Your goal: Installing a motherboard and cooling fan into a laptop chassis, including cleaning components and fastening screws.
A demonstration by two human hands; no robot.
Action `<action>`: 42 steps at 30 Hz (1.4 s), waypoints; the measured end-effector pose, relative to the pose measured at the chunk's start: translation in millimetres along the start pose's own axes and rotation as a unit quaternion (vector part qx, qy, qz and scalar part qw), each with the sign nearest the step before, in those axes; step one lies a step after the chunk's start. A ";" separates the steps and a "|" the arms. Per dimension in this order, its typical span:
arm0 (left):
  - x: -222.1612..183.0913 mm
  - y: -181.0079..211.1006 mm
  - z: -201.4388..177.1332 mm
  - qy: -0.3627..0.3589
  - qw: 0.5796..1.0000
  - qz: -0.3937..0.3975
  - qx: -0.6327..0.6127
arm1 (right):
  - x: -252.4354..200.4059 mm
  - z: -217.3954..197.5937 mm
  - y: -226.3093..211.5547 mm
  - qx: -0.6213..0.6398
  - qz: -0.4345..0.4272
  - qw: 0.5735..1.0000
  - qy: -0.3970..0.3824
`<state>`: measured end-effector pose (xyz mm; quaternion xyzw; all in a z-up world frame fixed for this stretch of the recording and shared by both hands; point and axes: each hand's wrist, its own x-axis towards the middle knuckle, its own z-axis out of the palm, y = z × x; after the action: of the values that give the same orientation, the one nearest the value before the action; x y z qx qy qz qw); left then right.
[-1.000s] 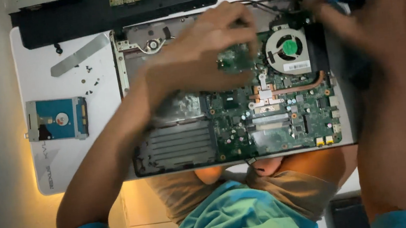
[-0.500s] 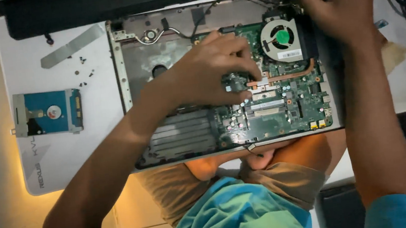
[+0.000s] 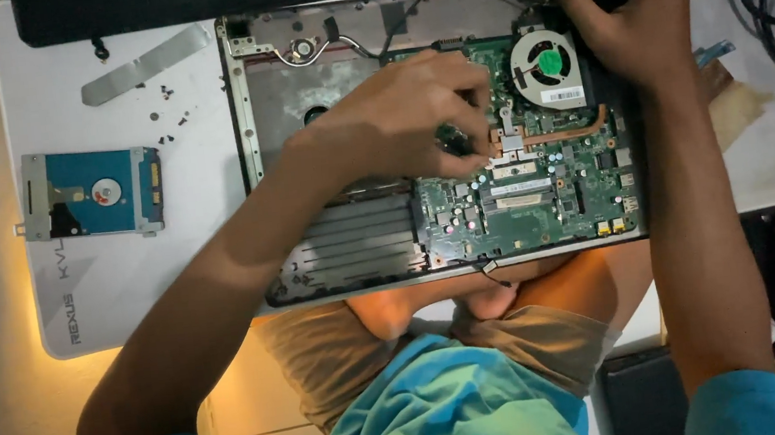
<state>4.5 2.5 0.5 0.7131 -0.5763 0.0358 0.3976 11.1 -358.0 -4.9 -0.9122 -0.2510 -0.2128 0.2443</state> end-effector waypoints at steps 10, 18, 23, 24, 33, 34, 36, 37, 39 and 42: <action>0.1 -7.5 0.8 -0.002 0.999 -0.025 -0.025 | -14.5 -21.5 3.3 0.308 0.115 0.928 0.176; 2.6 -16.0 12.6 0.012 1.000 -0.001 -0.023 | -65.2 -25.6 -113.1 0.197 0.151 0.969 0.008; 1.7 -14.1 12.3 0.010 0.999 -0.023 -0.036 | -70.3 -12.8 -114.4 0.220 0.153 0.963 0.020; 2.1 -14.4 12.9 0.011 0.999 -0.021 -0.045 | -69.6 -13.7 -117.2 0.214 0.157 0.964 0.026; 2.5 -13.8 12.0 -0.001 0.998 -0.035 -0.043 | -65.2 -8.4 -119.9 0.256 0.178 0.950 0.019; 2.3 -13.6 11.7 -0.002 0.998 -0.035 -0.043 | -65.0 -7.9 -118.5 0.256 0.179 0.950 0.020; 2.1 -13.2 10.7 0.004 0.999 -0.027 -0.044 | -64.5 -7.2 -115.7 0.254 0.153 0.955 0.013; 1.8 -13.0 10.3 0.003 0.999 -0.027 -0.044 | -66.4 -7.1 -113.3 0.254 0.154 0.955 0.013; 1.3 -12.8 8.7 0.009 0.998 -0.018 -0.054 | -69.1 -6.7 -108.4 0.277 0.169 0.946 0.028; 0.7 -10.8 7.2 0.007 0.998 -0.022 -0.053 | -65.7 -9.4 -118.0 0.259 0.168 0.951 0.018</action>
<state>11.0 -2.2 -9.8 0.7034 -0.5587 0.0010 0.4394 -109.1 -297.4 9.0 -0.8426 -0.1366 -0.1130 0.5085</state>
